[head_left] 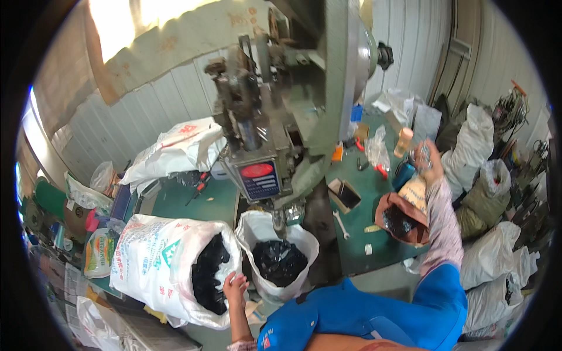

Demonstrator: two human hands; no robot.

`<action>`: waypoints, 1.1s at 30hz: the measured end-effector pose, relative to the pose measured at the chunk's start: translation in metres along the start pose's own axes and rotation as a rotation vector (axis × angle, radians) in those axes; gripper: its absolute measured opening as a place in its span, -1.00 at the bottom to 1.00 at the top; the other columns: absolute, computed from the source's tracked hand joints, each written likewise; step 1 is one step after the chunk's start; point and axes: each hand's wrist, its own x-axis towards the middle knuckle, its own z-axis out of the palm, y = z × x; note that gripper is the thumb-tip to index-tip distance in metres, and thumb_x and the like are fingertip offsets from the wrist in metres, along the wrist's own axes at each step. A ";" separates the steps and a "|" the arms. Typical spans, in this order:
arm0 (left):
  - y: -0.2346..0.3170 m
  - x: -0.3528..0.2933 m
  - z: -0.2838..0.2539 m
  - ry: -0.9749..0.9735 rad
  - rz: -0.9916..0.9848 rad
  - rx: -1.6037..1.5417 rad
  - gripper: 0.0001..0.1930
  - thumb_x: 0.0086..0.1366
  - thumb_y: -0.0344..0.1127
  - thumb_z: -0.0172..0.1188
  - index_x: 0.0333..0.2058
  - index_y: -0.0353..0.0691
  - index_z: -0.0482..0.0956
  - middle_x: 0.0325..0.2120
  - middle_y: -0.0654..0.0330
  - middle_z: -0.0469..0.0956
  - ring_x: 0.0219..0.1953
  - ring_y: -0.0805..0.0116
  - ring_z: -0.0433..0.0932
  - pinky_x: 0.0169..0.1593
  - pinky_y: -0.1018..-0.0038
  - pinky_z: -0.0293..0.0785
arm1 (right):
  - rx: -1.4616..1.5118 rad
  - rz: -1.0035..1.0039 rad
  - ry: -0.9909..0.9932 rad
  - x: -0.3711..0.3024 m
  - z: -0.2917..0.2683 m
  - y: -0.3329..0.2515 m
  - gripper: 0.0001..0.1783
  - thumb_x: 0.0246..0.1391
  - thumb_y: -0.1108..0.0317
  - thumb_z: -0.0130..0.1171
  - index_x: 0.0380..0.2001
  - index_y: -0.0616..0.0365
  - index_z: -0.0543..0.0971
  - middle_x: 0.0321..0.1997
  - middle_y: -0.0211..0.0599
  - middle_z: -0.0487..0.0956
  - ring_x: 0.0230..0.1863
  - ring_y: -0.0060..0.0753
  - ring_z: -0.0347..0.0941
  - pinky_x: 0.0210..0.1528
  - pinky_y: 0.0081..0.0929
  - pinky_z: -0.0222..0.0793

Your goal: The person repeatedly picks small black plastic parts from a white sack, attaches a smaller black piece to each part, and places the assembled units into a second white sack. The process is continuous and repetitive throughout the clip.

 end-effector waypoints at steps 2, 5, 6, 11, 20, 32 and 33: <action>-0.001 -0.006 0.014 0.055 0.033 -0.020 -0.62 0.18 -0.53 0.00 0.01 -0.28 0.32 -0.24 0.06 0.52 -0.27 0.32 0.54 -0.30 0.41 0.56 | -0.124 -0.110 -0.069 0.044 0.051 -0.053 -0.67 0.23 0.08 -0.15 -0.48 0.06 0.39 -0.70 -0.47 0.31 -0.73 -0.62 0.23 -0.82 -0.68 0.04; 0.009 -0.025 -0.034 0.150 0.037 -0.072 -0.62 0.16 -0.53 0.01 0.00 -0.28 0.33 -0.24 0.06 0.53 -0.34 0.33 0.55 -0.35 0.43 0.56 | -0.213 -0.253 0.030 0.120 0.216 -0.119 -0.73 0.24 0.18 -0.14 -0.45 0.12 0.36 -0.62 -0.44 0.34 -0.70 -0.62 0.23 -0.82 -0.71 0.05; 0.003 -0.028 -0.033 0.166 0.051 -0.125 -0.62 0.16 -0.54 0.01 0.00 -0.27 0.34 -0.24 0.06 0.53 -0.35 0.34 0.55 -0.36 0.43 0.56 | -0.331 -0.361 0.042 0.148 0.270 -0.149 -0.71 0.21 0.14 -0.06 -0.42 0.14 0.40 -0.62 -0.39 0.36 -0.72 -0.60 0.23 -0.84 -0.71 0.00; 0.001 -0.037 -0.042 0.245 0.092 -0.225 -0.62 0.14 -0.54 0.00 -0.02 -0.25 0.35 -0.25 0.06 0.53 -0.35 0.35 0.55 -0.39 0.46 0.53 | -0.877 -0.737 0.014 0.238 0.433 -0.228 -0.86 0.09 0.35 0.00 -0.50 0.13 0.42 -0.62 -0.36 0.40 -0.69 -0.50 0.28 -0.75 -0.59 0.09; 0.004 -0.057 -0.071 0.237 0.247 -0.100 -0.54 0.11 -0.31 0.15 0.03 -0.25 0.41 -0.35 0.26 0.54 -0.34 0.53 0.47 -0.31 0.61 0.36 | -1.297 -0.378 -0.939 0.071 0.355 0.188 -0.85 0.12 0.35 -0.02 -0.47 0.18 0.44 -0.57 -0.34 0.42 -0.63 -0.50 0.31 -0.67 -0.57 0.15; 0.092 0.044 -0.048 0.155 0.086 -0.989 -0.41 0.21 -0.12 0.16 0.06 -0.41 0.19 -0.10 -0.09 0.39 0.01 0.02 0.38 0.11 0.08 0.32 | -1.256 -0.486 -1.147 -0.118 0.264 0.221 -0.82 0.16 0.36 -0.04 -0.42 0.24 0.46 -0.50 -0.32 0.46 -0.56 -0.49 0.36 -0.55 -0.54 0.23; 0.103 0.054 -0.050 0.179 0.041 -1.101 -0.44 0.24 -0.08 0.11 0.04 -0.39 0.22 -0.08 -0.10 0.38 0.00 0.00 0.38 0.12 0.05 0.32 | -1.272 -0.547 -1.144 -0.114 0.271 0.217 -0.82 0.16 0.36 -0.05 -0.42 0.24 0.46 -0.50 -0.31 0.46 -0.55 -0.49 0.36 -0.54 -0.54 0.24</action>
